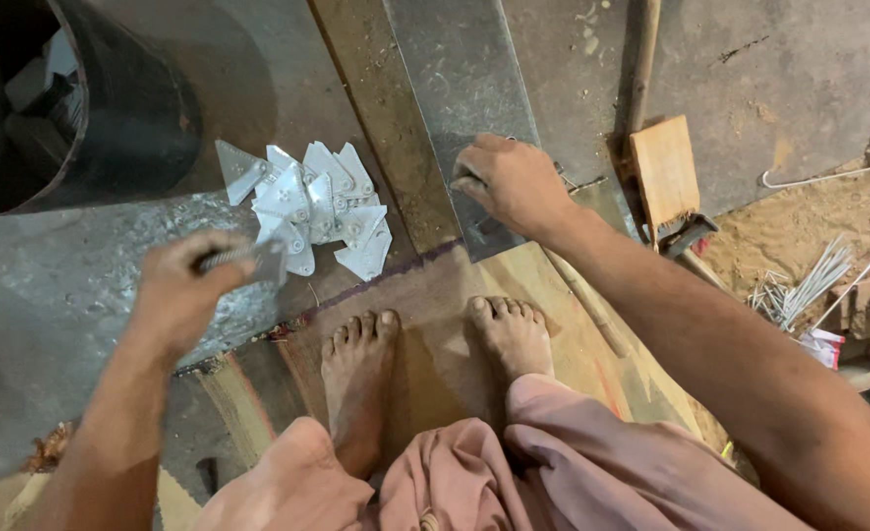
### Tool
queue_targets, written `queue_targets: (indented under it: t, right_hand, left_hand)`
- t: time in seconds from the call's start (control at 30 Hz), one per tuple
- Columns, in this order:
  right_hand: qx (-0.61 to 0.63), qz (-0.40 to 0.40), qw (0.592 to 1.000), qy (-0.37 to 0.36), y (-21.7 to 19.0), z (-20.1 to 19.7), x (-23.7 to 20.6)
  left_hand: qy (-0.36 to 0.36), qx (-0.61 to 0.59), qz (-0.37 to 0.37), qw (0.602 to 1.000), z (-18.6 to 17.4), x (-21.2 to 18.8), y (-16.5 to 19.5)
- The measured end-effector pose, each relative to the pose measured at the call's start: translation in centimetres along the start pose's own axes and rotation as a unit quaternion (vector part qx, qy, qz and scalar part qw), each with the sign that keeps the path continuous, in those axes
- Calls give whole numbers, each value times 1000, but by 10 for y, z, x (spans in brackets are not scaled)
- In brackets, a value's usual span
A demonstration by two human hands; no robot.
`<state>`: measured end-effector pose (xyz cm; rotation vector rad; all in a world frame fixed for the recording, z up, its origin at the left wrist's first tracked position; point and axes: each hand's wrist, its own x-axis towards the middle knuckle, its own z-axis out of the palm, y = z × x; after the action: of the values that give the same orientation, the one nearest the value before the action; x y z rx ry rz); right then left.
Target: The person sits on the floor and hammers triangular metal plates flat on a steel beam using a hammer, repositioning each plate to strike different spots. Flattened plates are stacked and placed into a nearby bucket.
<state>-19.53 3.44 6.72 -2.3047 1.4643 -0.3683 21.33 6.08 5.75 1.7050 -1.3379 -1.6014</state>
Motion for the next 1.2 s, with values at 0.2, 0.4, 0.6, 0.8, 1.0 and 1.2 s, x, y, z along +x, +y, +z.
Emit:
queue_targets:
  t: [0.2, 0.4, 0.6, 0.8, 1.0, 1.2]
  right_hand:
    - [35, 14, 998, 44, 11, -5, -4]
    - [47, 238, 968, 69, 24, -32, -70]
    - [-11, 298, 940, -166, 15, -14, -144]
    - [67, 396, 915, -35, 14, -18, -155]
    - [80, 279, 956, -37, 0, -39, -141]
    - [70, 264, 962, -22, -22, -41, -122]
  left_hand:
    - [-60, -159, -36, 985, 78, 54, 54]
    - [-90, -189, -15, 978, 151, 93, 61]
    - [-74, -135, -22, 988, 182, 116, 41]
    - [-72, -105, 12, 992, 190, 119, 37]
    - [-34, -32, 33, 998, 190, 115, 43]
    - [4, 37, 78, 996, 192, 112, 45]
